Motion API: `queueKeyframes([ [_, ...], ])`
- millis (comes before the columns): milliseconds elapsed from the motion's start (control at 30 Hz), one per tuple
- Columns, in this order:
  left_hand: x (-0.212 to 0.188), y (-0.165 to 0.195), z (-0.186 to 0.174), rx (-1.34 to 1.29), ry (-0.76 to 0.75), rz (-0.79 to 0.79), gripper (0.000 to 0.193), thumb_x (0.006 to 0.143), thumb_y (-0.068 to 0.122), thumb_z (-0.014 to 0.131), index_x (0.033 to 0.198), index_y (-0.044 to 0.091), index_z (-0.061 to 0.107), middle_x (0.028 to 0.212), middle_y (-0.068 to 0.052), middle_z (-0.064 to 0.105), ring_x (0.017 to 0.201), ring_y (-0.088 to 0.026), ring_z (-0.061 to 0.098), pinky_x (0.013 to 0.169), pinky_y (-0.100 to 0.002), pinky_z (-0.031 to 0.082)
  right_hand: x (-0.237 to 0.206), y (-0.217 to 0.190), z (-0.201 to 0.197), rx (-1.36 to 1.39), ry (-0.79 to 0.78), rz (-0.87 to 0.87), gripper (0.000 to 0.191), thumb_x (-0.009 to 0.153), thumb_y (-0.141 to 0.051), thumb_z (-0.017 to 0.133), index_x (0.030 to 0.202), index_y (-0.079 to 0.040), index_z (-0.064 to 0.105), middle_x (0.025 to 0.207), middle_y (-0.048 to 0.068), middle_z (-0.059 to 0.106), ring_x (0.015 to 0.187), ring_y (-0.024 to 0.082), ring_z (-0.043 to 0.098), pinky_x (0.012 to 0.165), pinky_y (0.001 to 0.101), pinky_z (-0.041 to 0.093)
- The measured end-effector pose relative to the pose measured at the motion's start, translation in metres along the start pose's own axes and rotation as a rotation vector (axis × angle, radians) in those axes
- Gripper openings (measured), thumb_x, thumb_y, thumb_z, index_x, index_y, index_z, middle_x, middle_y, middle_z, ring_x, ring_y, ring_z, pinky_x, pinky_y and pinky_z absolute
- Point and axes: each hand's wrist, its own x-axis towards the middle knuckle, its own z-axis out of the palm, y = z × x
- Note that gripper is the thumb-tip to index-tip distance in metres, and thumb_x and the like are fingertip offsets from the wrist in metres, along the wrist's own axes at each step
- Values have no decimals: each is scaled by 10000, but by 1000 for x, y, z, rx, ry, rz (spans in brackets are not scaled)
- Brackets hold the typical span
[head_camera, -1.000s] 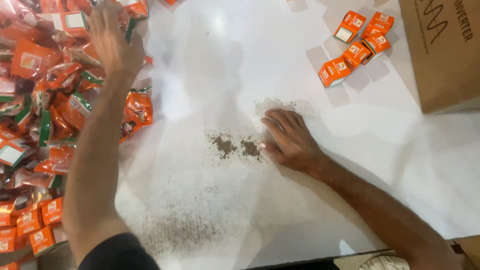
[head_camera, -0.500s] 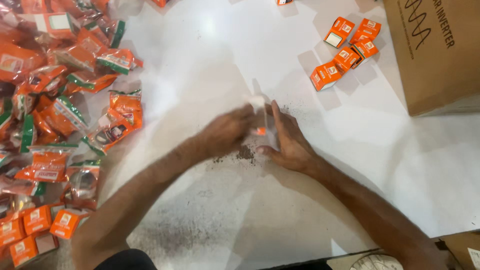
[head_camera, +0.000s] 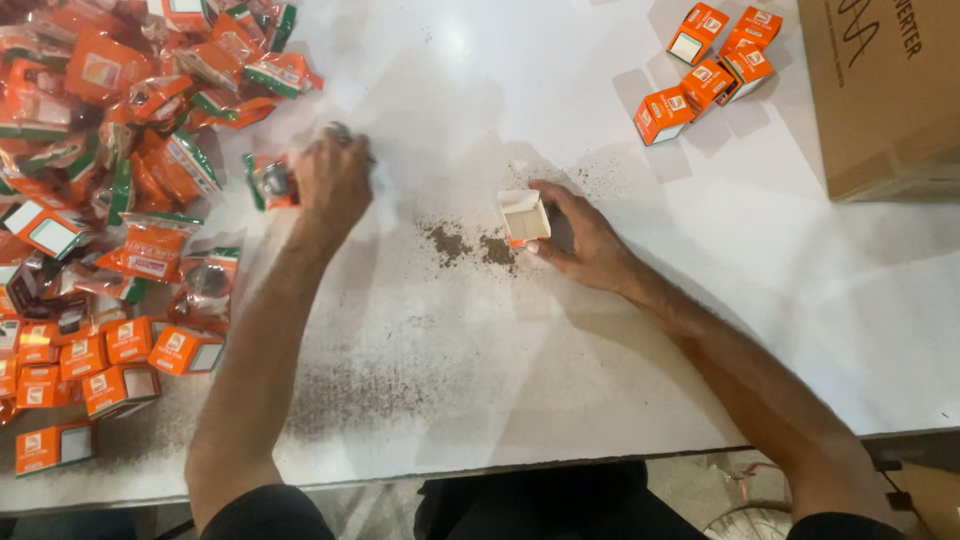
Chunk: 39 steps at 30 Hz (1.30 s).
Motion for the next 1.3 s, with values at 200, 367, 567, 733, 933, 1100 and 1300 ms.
queueKeyframes([
  [200,-47,109,-56,-763,330,175,802,799,-178,697,1508,-9,361,1388,-242,604,1183,-362,684,952,-442,613,-5,11,6,-35,93,29,624,784,-211,901,1312,-38,619,1241,151,700,1171,289,668,1016,407,510],
  [367,-46,169,-63,-769,491,504,677,835,-200,758,1422,2,489,1339,-247,629,1238,-384,666,1008,-431,601,-7,9,7,-74,68,52,605,751,-193,917,1271,-44,646,1200,151,709,1131,313,674,987,424,516],
  [567,-38,182,-61,-481,286,362,441,846,79,773,1274,28,680,1193,-141,659,1314,-393,522,1147,-655,324,-8,0,6,-93,82,-8,616,785,-145,868,1336,-50,610,1242,159,696,1161,349,658,1004,433,514],
  [733,-32,198,-67,-479,242,189,256,895,145,735,1145,120,686,1303,-213,483,1354,-526,369,1130,-687,213,-9,-3,5,-167,64,-69,640,825,-139,871,1366,-10,556,1285,190,659,1208,397,603,1019,470,482],
  [933,-22,198,-48,-1184,-103,-495,416,859,52,701,1219,76,492,1259,-188,479,914,-300,634,727,-434,569,-10,-5,5,-189,27,-21,692,798,-141,859,1386,2,525,1303,208,636,1219,407,581,1017,486,477],
  [1100,-15,179,-31,-1383,-284,-439,177,938,45,706,992,-28,554,931,-144,683,770,-157,710,531,-289,561,-14,-9,8,-49,65,71,719,851,-121,789,1431,27,391,1385,179,613,1204,376,622,972,448,523],
  [1300,-21,182,-40,-1300,-333,-542,142,973,104,610,1012,12,509,818,-117,683,658,-162,719,482,-297,544,-18,-16,13,-364,95,-169,595,882,-36,767,1428,-32,532,1374,178,624,1119,375,656,946,445,544],
])
